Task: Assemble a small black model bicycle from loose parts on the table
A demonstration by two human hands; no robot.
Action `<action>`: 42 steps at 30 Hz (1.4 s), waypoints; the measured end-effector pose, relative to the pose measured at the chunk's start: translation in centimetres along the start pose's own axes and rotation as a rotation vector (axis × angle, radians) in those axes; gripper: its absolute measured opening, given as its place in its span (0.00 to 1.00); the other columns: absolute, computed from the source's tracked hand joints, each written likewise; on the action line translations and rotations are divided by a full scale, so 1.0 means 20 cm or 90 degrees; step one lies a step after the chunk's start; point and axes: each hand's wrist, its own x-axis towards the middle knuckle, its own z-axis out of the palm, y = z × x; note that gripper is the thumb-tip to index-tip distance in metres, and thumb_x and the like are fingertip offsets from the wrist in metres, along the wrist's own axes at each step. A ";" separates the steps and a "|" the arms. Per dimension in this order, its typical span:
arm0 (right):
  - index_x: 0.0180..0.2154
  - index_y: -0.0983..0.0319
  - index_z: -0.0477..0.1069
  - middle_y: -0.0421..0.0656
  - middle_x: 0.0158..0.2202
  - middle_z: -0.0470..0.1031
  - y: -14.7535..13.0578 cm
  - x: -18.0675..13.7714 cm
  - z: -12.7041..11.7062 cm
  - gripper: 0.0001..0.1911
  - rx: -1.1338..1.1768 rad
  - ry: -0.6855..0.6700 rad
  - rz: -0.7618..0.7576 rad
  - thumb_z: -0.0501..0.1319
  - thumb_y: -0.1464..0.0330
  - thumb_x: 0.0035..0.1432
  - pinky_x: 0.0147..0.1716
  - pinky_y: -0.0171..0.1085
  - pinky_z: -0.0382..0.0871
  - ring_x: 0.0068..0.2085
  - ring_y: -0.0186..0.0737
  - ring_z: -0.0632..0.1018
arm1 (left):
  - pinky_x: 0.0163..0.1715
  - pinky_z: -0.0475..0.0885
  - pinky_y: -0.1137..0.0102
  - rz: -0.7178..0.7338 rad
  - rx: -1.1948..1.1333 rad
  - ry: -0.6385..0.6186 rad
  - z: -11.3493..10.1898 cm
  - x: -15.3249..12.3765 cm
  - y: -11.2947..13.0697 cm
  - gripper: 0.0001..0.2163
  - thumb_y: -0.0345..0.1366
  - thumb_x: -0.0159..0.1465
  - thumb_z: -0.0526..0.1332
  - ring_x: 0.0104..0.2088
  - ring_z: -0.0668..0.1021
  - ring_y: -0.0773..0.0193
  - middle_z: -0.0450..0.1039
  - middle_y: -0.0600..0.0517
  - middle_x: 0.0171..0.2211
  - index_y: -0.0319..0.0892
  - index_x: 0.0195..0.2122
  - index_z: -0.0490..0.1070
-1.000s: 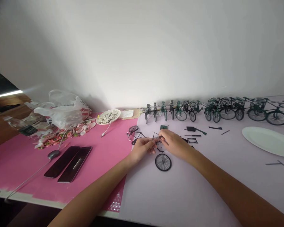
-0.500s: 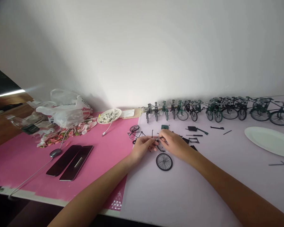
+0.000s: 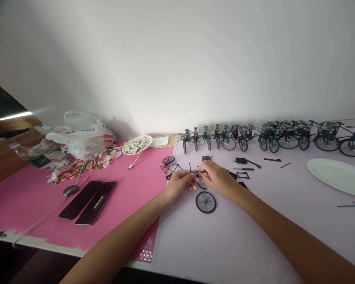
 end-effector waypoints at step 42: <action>0.34 0.58 0.59 0.42 0.37 0.69 0.07 -0.02 0.06 0.10 0.038 -0.029 -0.001 0.55 0.79 0.58 0.32 0.35 0.67 0.32 0.38 0.71 | 0.29 0.73 0.73 -0.026 0.045 -0.027 -0.01 0.03 -0.02 0.14 0.36 0.65 0.63 0.25 0.79 0.69 0.79 0.49 0.31 0.34 0.48 0.78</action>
